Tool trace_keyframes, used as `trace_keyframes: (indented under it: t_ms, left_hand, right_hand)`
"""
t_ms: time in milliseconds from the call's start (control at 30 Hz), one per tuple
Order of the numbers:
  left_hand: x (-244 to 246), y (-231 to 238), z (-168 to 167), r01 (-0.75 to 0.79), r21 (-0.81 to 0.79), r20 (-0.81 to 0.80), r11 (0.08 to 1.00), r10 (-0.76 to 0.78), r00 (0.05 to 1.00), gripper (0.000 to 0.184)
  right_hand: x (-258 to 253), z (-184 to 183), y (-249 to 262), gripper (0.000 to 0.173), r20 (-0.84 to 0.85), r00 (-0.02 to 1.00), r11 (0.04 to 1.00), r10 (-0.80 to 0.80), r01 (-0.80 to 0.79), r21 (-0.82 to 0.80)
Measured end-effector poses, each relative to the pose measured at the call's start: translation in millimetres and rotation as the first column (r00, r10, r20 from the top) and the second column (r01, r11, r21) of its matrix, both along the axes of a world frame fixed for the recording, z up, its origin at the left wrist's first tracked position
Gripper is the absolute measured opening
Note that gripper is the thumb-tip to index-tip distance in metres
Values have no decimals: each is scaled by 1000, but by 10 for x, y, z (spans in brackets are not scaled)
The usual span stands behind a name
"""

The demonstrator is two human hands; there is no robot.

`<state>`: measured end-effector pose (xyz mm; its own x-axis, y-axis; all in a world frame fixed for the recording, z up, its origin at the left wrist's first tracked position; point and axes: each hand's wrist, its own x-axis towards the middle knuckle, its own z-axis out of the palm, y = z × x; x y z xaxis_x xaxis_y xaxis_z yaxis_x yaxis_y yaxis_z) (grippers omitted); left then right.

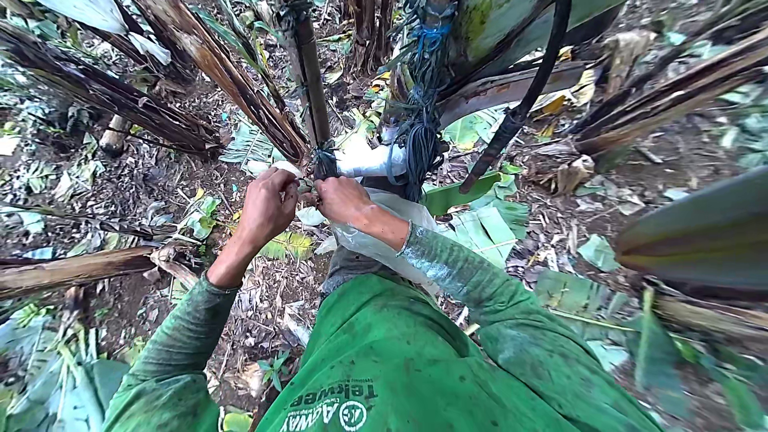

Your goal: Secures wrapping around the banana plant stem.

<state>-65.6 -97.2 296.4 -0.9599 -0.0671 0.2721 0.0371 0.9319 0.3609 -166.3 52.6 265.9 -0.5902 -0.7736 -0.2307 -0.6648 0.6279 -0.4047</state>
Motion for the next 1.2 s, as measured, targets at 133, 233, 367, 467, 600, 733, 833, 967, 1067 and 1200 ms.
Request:
trace_keyframes:
  t_ms: [133, 233, 367, 467, 600, 733, 833, 967, 1067, 1200]
  left_hand:
    - [56, -3, -83, -13, 125, -44, 992, 19, 999, 15]
    - [37, 94, -45, -57, 62, -79, 996, 62, 995, 38]
    - [-22, 101, 50, 3, -138, -89, 990, -16, 996, 49]
    - [-76, 26, 52, 156, -348, 50, 925, -148, 988, 27]
    - [-105, 36, 91, 248, -397, 263, 884, -149, 953, 16]
    - [51, -11, 59, 309, -156, 282, 938, -258, 924, 14]
    - [88, -68, 112, 362, -95, 293, 927, -321, 901, 16]
    - [-89, 2, 293, 455, -245, 350, 856, -360, 865, 27]
    - [-252, 42, 305, 432, -303, 290, 849, -350, 891, 19]
    - [-372, 17, 80, 225, -142, -45, 964, -233, 971, 15]
  right_hand:
    - [24, 1, -2, 42, -10, 1000, 1000, -17, 17, 14]
    - [18, 4, 7, 43, -17, 1000, 1000, -14, 15, 27]
    - [16, -3, 32, 45, -9, 1000, 1000, -21, 21, 6]
    - [142, 90, 158, 34, -9, 998, 992, -64, 63, -110]
    - [184, 127, 222, 32, -32, 997, 985, -69, 63, -161]
    - [187, 163, 275, 24, -84, 996, 985, 12, -26, -170]
    - [203, 187, 307, 22, -120, 992, 984, 37, -57, -169]
    - [45, 61, 189, 22, -81, 995, 989, 66, -76, -129]
    - [24, -119, 197, 25, -143, 989, 965, 32, -68, -252]
    - [113, 138, 256, 28, -46, 999, 982, 9, -17, -190]
